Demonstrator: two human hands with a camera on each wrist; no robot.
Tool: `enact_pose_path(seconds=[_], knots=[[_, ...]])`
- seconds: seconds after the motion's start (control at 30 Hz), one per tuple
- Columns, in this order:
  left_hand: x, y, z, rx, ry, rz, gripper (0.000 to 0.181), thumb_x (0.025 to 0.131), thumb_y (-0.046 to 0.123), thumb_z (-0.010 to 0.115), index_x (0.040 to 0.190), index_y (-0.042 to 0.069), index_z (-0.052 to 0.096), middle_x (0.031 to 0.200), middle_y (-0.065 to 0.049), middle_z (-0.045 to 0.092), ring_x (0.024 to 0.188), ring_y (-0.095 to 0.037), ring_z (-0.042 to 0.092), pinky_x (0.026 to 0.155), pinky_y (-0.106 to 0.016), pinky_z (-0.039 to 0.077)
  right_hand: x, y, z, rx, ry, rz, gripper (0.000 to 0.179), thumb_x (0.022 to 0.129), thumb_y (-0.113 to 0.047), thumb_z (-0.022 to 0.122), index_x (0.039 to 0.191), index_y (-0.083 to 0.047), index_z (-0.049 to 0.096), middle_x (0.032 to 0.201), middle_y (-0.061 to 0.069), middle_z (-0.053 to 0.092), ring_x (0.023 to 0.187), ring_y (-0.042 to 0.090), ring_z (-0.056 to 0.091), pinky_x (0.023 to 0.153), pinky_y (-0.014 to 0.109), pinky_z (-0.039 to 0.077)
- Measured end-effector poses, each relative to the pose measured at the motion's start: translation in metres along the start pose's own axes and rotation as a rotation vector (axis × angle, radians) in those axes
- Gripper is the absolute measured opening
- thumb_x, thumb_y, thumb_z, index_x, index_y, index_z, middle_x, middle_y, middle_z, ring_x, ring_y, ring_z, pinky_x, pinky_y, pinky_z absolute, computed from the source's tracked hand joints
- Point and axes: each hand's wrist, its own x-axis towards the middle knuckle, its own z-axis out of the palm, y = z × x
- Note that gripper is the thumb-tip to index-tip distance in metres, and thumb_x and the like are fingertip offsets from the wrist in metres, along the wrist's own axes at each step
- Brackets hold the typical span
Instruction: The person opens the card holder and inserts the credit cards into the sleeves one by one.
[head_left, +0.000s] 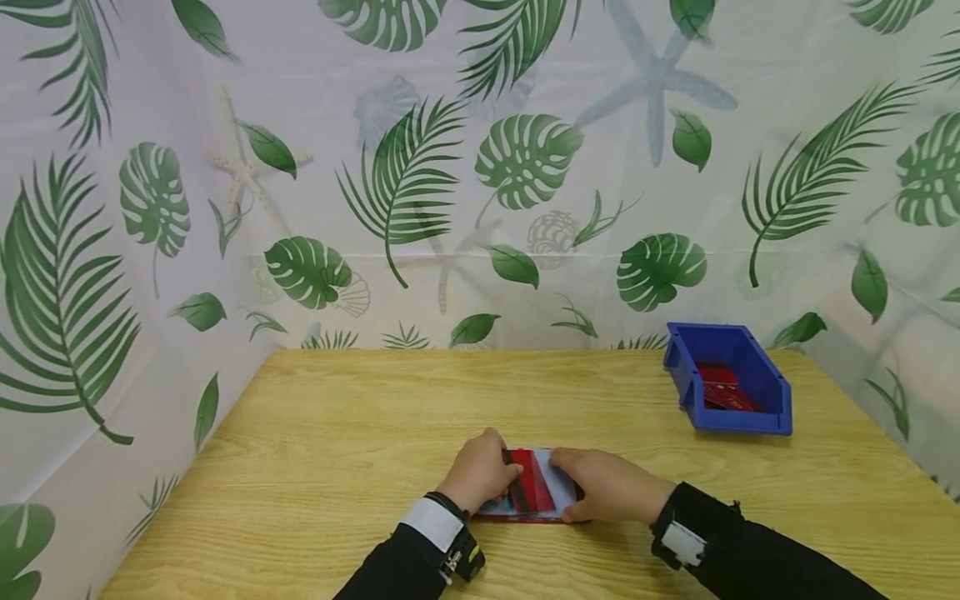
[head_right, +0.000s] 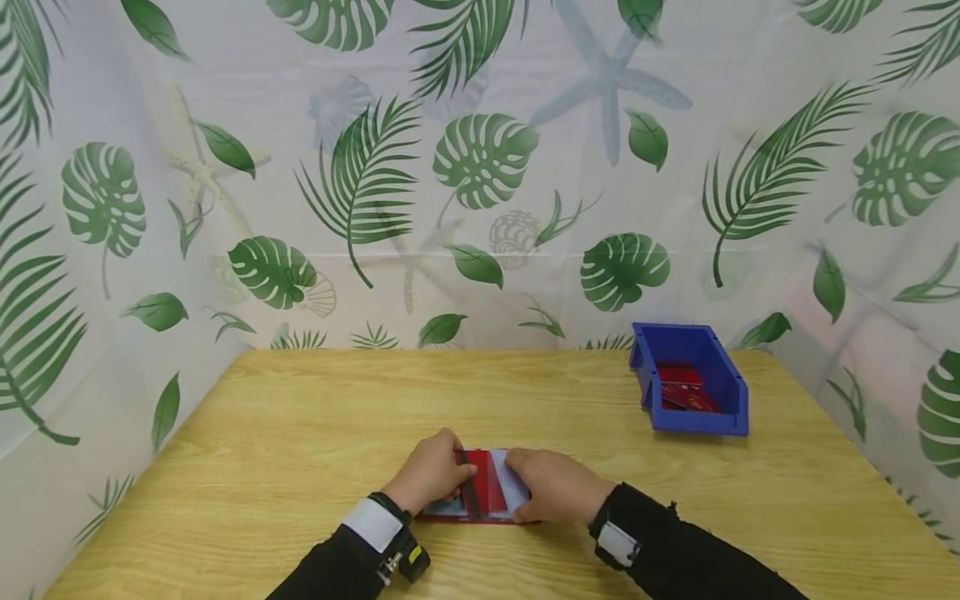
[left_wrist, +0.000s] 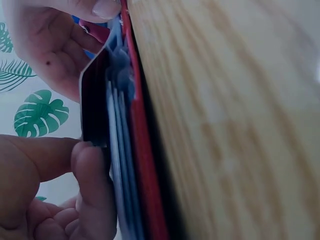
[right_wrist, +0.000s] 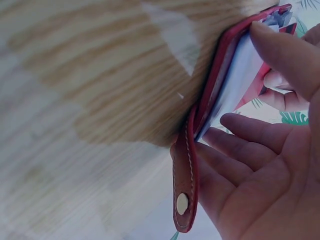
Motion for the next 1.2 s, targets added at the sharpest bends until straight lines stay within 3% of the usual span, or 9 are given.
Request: enact_pose_path(seconds=[0.2, 0.33, 0.5, 0.63, 0.73, 0.93, 1.03, 1.2], knots=[[0.004, 0.003, 0.001, 0.178, 0.079, 0.115, 0.029, 0.083, 0.024, 0.077, 0.099, 0.002, 0.07, 0.082, -0.007, 0.065, 0.074, -0.018, 0.057, 0.065, -0.031, 0.047, -0.001, 0.001, 0.0, -0.027, -0.004, -0.005, 0.075, 0.076, -0.033, 0.084, 0.135, 0.002, 0.054, 0.138, 0.016, 0.053, 0.123, 0.032, 0.054, 0.1, 0.047, 0.043], [0.001, 0.008, -0.001, 0.222, 0.031, 0.132, 0.034, 0.084, 0.028, 0.075, 0.104, 0.0, 0.071, 0.089, -0.009, 0.068, 0.08, -0.02, 0.061, 0.072, -0.034, 0.05, -0.002, 0.002, 0.0, -0.037, -0.007, -0.014, 0.074, 0.076, -0.034, 0.083, 0.135, 0.002, 0.055, 0.14, 0.016, 0.051, 0.122, 0.032, 0.055, 0.099, 0.047, 0.044], [-0.003, 0.013, -0.011, 0.058, -0.081, 0.05, 0.053, 0.087, 0.027, 0.071, 0.124, -0.009, 0.059, 0.114, -0.021, 0.065, 0.102, -0.031, 0.062, 0.086, -0.044, 0.05, -0.005, 0.002, 0.0, -0.043, 0.008, -0.039, 0.077, 0.076, -0.038, 0.083, 0.136, 0.002, 0.054, 0.144, 0.02, 0.046, 0.122, 0.034, 0.054, 0.098, 0.047, 0.045], [-0.006, 0.013, -0.018, -0.099, -0.117, -0.011, 0.063, 0.09, 0.025, 0.068, 0.137, -0.011, 0.045, 0.123, -0.026, 0.059, 0.115, -0.038, 0.056, 0.093, -0.051, 0.046, -0.005, 0.003, -0.001, 0.008, 0.005, -0.04, 0.081, 0.076, -0.039, 0.083, 0.138, 0.002, 0.051, 0.147, 0.022, 0.042, 0.126, 0.037, 0.05, 0.101, 0.05, 0.042], [-0.007, 0.013, -0.019, -0.188, -0.13, -0.036, 0.065, 0.092, 0.024, 0.066, 0.142, -0.008, 0.039, 0.121, -0.025, 0.059, 0.106, -0.034, 0.061, 0.09, -0.05, 0.048, -0.003, 0.004, -0.002, 0.039, -0.004, -0.03, 0.082, 0.075, -0.038, 0.084, 0.139, 0.0, 0.051, 0.144, 0.022, 0.045, 0.127, 0.038, 0.048, 0.103, 0.052, 0.039], [-0.007, 0.019, -0.015, -0.372, -0.151, -0.06, 0.064, 0.091, 0.018, 0.066, 0.143, -0.007, 0.038, 0.117, -0.02, 0.059, 0.075, -0.022, 0.063, 0.068, -0.037, 0.053, 0.0, 0.009, -0.003, 0.05, 0.025, -0.058, 0.078, 0.072, -0.039, 0.086, 0.133, -0.001, 0.054, 0.128, 0.016, 0.057, 0.119, 0.035, 0.052, 0.098, 0.051, 0.043], [-0.007, 0.022, -0.012, -0.373, -0.159, -0.052, 0.062, 0.091, 0.018, 0.066, 0.142, -0.007, 0.039, 0.116, -0.019, 0.059, 0.078, -0.021, 0.063, 0.069, -0.036, 0.053, 0.002, 0.01, -0.003, 0.051, 0.031, -0.078, 0.077, 0.072, -0.039, 0.086, 0.132, -0.001, 0.055, 0.128, 0.015, 0.058, 0.118, 0.035, 0.053, 0.097, 0.051, 0.044], [-0.007, 0.025, -0.006, -0.271, -0.198, -0.021, 0.061, 0.092, 0.025, 0.066, 0.141, -0.005, 0.043, 0.122, -0.02, 0.06, 0.101, -0.026, 0.062, 0.084, -0.043, 0.051, 0.003, 0.011, -0.001, 0.039, 0.036, -0.108, 0.072, 0.072, -0.039, 0.086, 0.127, -0.002, 0.058, 0.125, 0.015, 0.059, 0.115, 0.035, 0.055, 0.095, 0.051, 0.045]])
